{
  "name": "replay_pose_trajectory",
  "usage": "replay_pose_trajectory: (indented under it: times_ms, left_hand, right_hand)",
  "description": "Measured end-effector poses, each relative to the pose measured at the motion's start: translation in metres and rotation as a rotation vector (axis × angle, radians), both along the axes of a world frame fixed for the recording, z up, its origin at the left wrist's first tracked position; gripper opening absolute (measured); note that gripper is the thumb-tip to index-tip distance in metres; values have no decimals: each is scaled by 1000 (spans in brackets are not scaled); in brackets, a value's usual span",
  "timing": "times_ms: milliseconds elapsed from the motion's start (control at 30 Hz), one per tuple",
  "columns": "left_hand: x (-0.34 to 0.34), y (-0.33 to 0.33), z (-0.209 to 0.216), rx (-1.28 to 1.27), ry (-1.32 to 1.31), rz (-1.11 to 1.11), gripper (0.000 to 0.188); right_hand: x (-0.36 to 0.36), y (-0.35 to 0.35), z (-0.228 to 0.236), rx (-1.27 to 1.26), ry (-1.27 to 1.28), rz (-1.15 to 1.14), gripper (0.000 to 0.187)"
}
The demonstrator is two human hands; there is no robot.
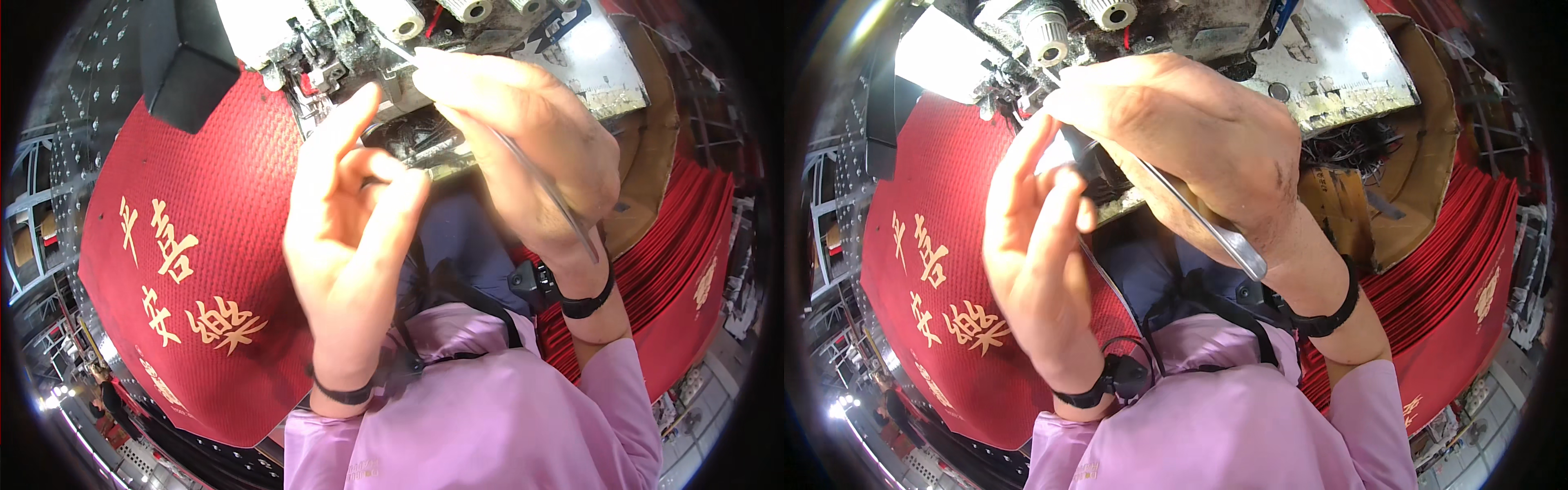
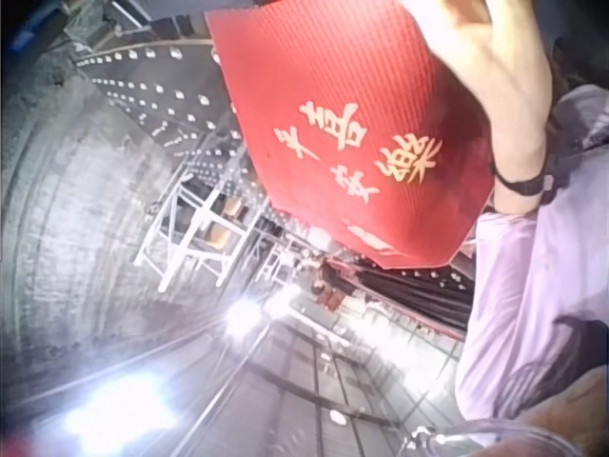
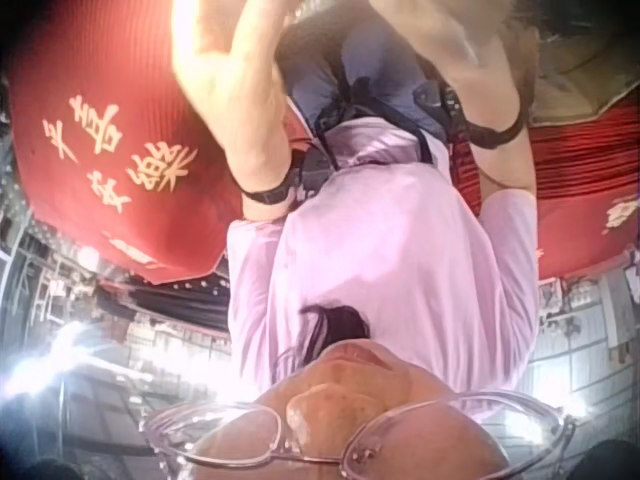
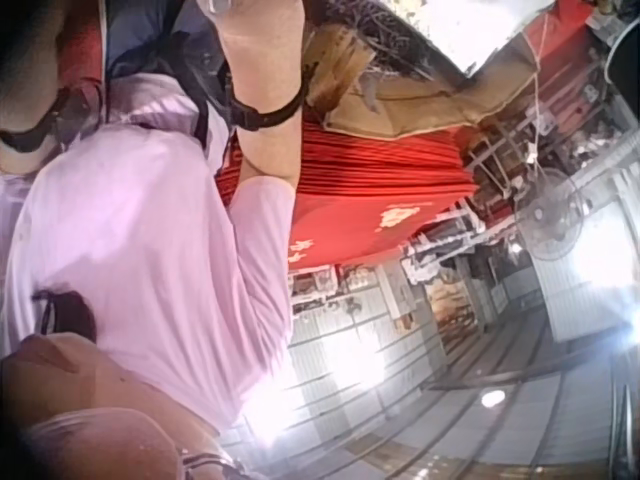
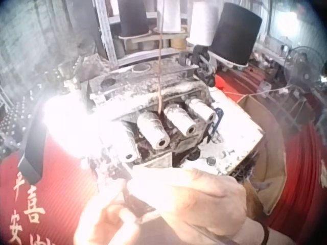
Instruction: The recorder uses tweezers to thread an industrial sewing machine.
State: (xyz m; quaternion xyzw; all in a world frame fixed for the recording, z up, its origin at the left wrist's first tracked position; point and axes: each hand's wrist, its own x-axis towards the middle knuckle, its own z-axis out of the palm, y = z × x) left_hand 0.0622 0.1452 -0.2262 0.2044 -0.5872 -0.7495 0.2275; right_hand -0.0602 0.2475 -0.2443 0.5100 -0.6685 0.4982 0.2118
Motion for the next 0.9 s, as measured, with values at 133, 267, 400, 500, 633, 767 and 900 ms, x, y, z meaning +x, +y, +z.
replay_pose_trajectory:
  times_ms: [133, 267, 400, 500, 633, 767, 900]
  left_hand:
    - [14, -11, 1, -165, 4, 80, 49]
    - [12, -19, -10, -85, 84, -24, 46]
    - [10, -17, -16, -66, 74, -33, 43]
    - [9, -19, -16, 7, 80, -65, 46]
    - [9, -19, -15, 38, 71, -75, 46]
    - [9, -19, -16, 41, 84, -72, 46]
    - [9, -20, -17, 39, 85, -70, 46]
  right_hand:
    - [-8, -7, -2, -12, 126, 7, 20]
    - [-9, -6, -1, 19, 173, -2, 22]
    - [-9, -2, 2, 75, 203, -30, 24]
    - [-10, -2, 1, 73, 241, -44, 24]
    - [-11, -5, -2, 51, 195, -13, 25]
    - [-12, -6, -1, 63, 205, -25, 24]
    - [-9, -6, 3, 90, 202, -50, 22]
